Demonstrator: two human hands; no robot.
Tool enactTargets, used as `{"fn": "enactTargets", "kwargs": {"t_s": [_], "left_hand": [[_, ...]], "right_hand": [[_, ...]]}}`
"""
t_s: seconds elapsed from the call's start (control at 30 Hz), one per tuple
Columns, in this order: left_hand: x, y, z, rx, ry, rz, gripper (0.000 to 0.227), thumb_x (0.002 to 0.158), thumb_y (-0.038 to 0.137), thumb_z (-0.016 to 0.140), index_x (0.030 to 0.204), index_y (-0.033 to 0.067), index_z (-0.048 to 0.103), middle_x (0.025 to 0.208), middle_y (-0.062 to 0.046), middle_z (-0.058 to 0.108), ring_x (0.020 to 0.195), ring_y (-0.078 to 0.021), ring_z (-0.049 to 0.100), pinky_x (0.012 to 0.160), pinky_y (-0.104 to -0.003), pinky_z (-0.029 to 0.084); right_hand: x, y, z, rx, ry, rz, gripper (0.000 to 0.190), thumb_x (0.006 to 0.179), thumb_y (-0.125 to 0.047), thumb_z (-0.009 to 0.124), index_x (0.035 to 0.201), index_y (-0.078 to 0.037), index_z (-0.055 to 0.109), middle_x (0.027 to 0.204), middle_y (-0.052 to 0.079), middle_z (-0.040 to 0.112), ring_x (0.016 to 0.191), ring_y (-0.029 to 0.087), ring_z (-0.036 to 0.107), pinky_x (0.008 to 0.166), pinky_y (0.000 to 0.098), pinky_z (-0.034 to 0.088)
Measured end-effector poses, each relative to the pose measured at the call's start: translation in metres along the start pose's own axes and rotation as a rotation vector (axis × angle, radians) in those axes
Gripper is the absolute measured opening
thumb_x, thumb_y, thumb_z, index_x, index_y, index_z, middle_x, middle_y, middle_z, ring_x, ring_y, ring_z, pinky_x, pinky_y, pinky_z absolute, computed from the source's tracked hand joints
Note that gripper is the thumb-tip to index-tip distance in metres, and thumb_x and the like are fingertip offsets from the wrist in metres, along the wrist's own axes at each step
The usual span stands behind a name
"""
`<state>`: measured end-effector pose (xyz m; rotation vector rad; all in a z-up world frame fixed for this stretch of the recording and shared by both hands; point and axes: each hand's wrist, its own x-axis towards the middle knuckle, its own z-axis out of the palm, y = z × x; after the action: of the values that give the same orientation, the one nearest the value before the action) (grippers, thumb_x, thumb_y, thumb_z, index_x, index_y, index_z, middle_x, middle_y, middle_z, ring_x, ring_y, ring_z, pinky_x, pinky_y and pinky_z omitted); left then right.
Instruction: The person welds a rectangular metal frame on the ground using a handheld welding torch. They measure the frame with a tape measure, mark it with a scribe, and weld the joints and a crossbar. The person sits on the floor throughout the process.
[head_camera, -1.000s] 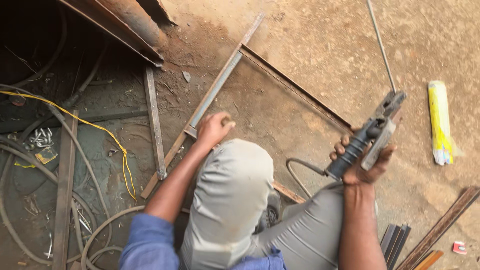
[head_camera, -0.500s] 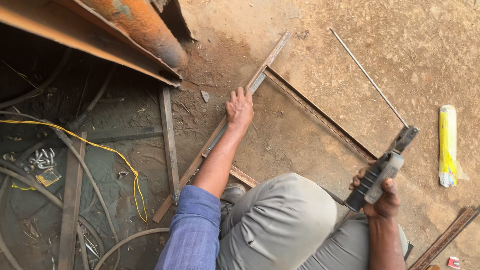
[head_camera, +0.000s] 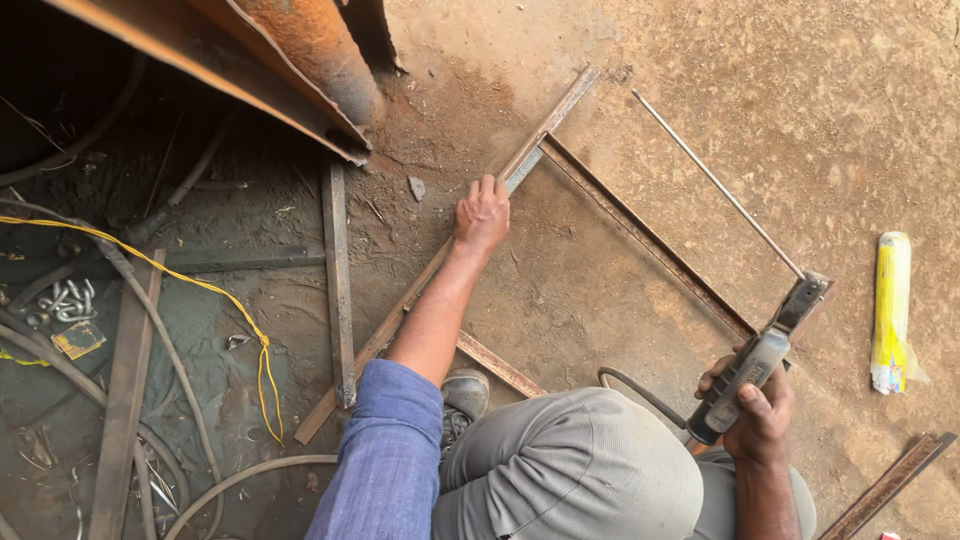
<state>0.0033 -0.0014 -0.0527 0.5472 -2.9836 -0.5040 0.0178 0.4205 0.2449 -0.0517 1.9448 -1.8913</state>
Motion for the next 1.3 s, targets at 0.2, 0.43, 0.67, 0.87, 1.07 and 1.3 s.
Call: {"fn": "enactTargets", "kwargs": {"t_s": [0.2,0.43,0.67,0.87,1.07,1.3], "left_hand": [[-0.004,-0.007,0.008,-0.023,0.189,0.073,0.028,0.095,0.017,0.076,0.114,-0.0023,0.070,0.100,-0.016,0.071,0.080,-0.0229,0.069,0.055,-0.029,0.061],[-0.005,-0.010,-0.003,0.035,0.192,0.084,0.033,0.091,0.020,0.078,0.116,-0.0003,0.070,0.103,-0.016,0.072,0.086,-0.0237,0.070,0.063,-0.031,0.063],[-0.007,-0.012,-0.002,0.010,0.148,0.065,0.034,0.094,0.022,0.079,0.118,0.0010,0.069,0.104,-0.013,0.071,0.086,-0.0221,0.068,0.063,-0.030,0.062],[-0.008,-0.014,-0.002,-0.009,0.150,0.053,0.034,0.093,0.023,0.079,0.118,0.0024,0.070,0.102,-0.012,0.070,0.081,-0.0196,0.067,0.057,-0.028,0.061],[-0.007,-0.009,-0.009,-0.012,0.204,0.062,0.035,0.091,0.024,0.081,0.118,0.0039,0.070,0.100,-0.010,0.069,0.079,-0.0184,0.066,0.055,-0.026,0.060],[-0.009,-0.009,-0.014,-0.016,0.199,0.069,0.037,0.092,0.023,0.081,0.121,0.0022,0.072,0.101,-0.011,0.070,0.078,-0.0184,0.067,0.054,-0.026,0.060]], "right_hand": [[-0.010,-0.010,0.013,0.009,-0.005,-0.040,0.075,0.081,-0.037,0.086,0.134,-0.001,0.049,0.100,0.015,0.065,0.084,0.026,0.069,0.074,0.0387,0.061],[-0.019,-0.013,0.014,-0.175,0.064,-0.015,0.075,0.074,-0.039,0.084,0.130,-0.003,0.049,0.098,0.013,0.065,0.085,0.023,0.069,0.078,0.0390,0.061],[-0.020,-0.007,0.008,-0.353,0.116,0.009,0.076,0.070,-0.040,0.085,0.128,-0.004,0.051,0.095,0.009,0.063,0.085,0.020,0.069,0.079,0.0365,0.061],[-0.019,-0.008,0.012,-0.395,0.113,0.006,0.079,0.070,-0.041,0.087,0.130,-0.003,0.052,0.101,0.005,0.061,0.091,0.016,0.064,0.081,0.0310,0.056],[-0.017,-0.010,0.015,-0.476,0.096,0.009,0.078,0.069,-0.041,0.089,0.128,-0.003,0.053,0.101,0.007,0.064,0.092,0.016,0.066,0.083,0.0315,0.057],[-0.020,-0.009,0.013,-0.560,0.103,0.037,0.082,0.068,-0.043,0.086,0.131,-0.003,0.052,0.100,0.011,0.064,0.090,0.019,0.070,0.081,0.0354,0.060]]}}
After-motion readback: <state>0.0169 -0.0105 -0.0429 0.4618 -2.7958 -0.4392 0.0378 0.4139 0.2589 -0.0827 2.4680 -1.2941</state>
